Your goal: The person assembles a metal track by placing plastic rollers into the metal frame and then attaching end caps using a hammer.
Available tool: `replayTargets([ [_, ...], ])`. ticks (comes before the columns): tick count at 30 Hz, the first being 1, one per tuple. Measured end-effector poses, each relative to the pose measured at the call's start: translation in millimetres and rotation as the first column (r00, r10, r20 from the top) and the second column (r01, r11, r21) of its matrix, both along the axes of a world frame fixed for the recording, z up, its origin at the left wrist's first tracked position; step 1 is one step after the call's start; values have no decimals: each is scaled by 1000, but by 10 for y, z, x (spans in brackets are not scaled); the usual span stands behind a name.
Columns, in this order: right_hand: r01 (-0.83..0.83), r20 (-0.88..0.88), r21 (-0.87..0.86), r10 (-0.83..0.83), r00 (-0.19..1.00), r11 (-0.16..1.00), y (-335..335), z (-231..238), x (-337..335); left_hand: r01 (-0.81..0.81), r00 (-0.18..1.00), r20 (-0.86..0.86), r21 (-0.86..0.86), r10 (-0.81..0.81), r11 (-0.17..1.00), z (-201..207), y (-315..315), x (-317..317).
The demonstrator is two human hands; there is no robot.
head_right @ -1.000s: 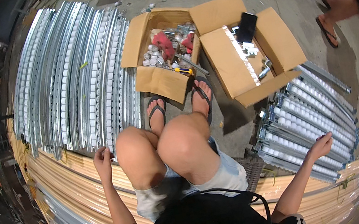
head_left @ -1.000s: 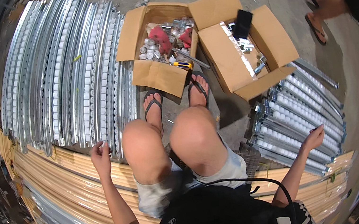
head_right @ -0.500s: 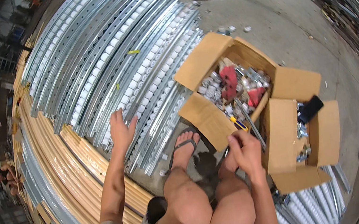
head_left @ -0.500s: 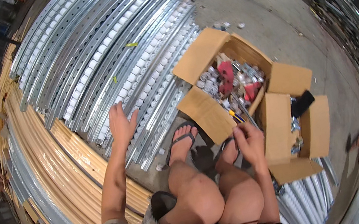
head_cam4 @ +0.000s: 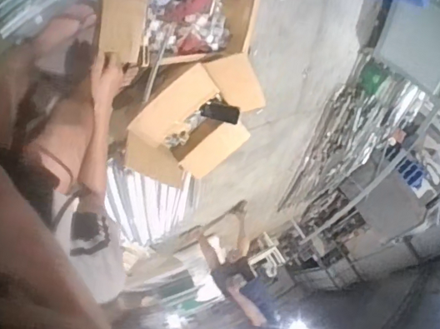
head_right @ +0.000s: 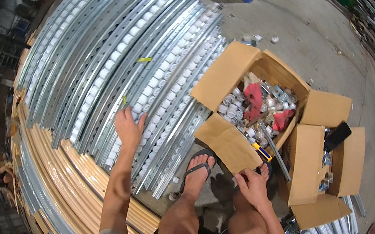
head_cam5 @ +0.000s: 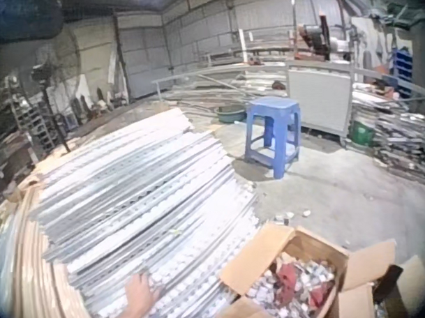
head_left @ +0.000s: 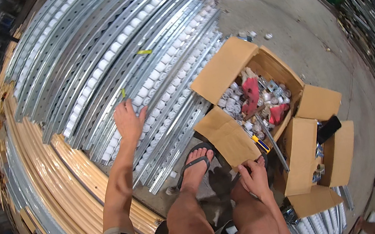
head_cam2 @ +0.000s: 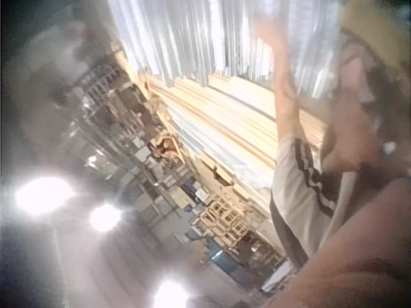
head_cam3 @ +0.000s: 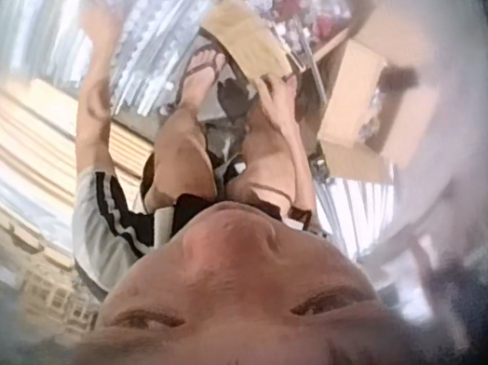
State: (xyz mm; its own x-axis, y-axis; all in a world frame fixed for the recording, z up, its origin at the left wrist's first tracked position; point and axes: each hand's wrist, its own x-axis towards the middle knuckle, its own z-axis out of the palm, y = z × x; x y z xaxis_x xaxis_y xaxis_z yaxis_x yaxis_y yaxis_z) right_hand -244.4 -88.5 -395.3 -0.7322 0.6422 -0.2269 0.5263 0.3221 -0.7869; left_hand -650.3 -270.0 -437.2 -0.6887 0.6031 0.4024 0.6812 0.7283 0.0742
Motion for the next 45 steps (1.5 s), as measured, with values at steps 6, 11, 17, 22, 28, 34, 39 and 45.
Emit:
replayTargets([
  [6, 41, 11, -54, -41, 999, 998, -64, -137, 113, 10, 985, -173, 104, 9, 995, 541, 2, -330],
  [11, -2, 15, 3, 2, 1000, 1000, -85, -185, 110, -83, 918, -382, 66, 102, 994, 1030, -59, -1161],
  [17, 22, 71, -61, -17, 997, 998, -71, -193, 95, -222, 955, -215, -71, 202, 973, 1126, -74, -1458],
  [22, 2, 80, -21, -1, 997, 1000, -71, -196, 107, -254, 942, -250, -93, 224, 963, 1124, -17, -1482],
  [28, 11, 71, -37, -8, 997, 999, -72, -225, 140, -239, 925, -308, -19, 221, 971, 1144, -37, -1505],
  [34, -16, 42, 26, 15, 999, 1000, -72, -241, 144, -280, 841, -484, -9, 241, 960, 1469, -161, -1926],
  [39, -3, 82, -32, 6, 997, 999, -89, -268, 125, -323, 907, -321, -114, 273, 940, 1625, -259, -2163],
  [45, 14, 70, -39, -11, 997, 999, -98, -260, 110, -299, 930, -262, -126, 259, 946, 1681, -288, -2190],
])
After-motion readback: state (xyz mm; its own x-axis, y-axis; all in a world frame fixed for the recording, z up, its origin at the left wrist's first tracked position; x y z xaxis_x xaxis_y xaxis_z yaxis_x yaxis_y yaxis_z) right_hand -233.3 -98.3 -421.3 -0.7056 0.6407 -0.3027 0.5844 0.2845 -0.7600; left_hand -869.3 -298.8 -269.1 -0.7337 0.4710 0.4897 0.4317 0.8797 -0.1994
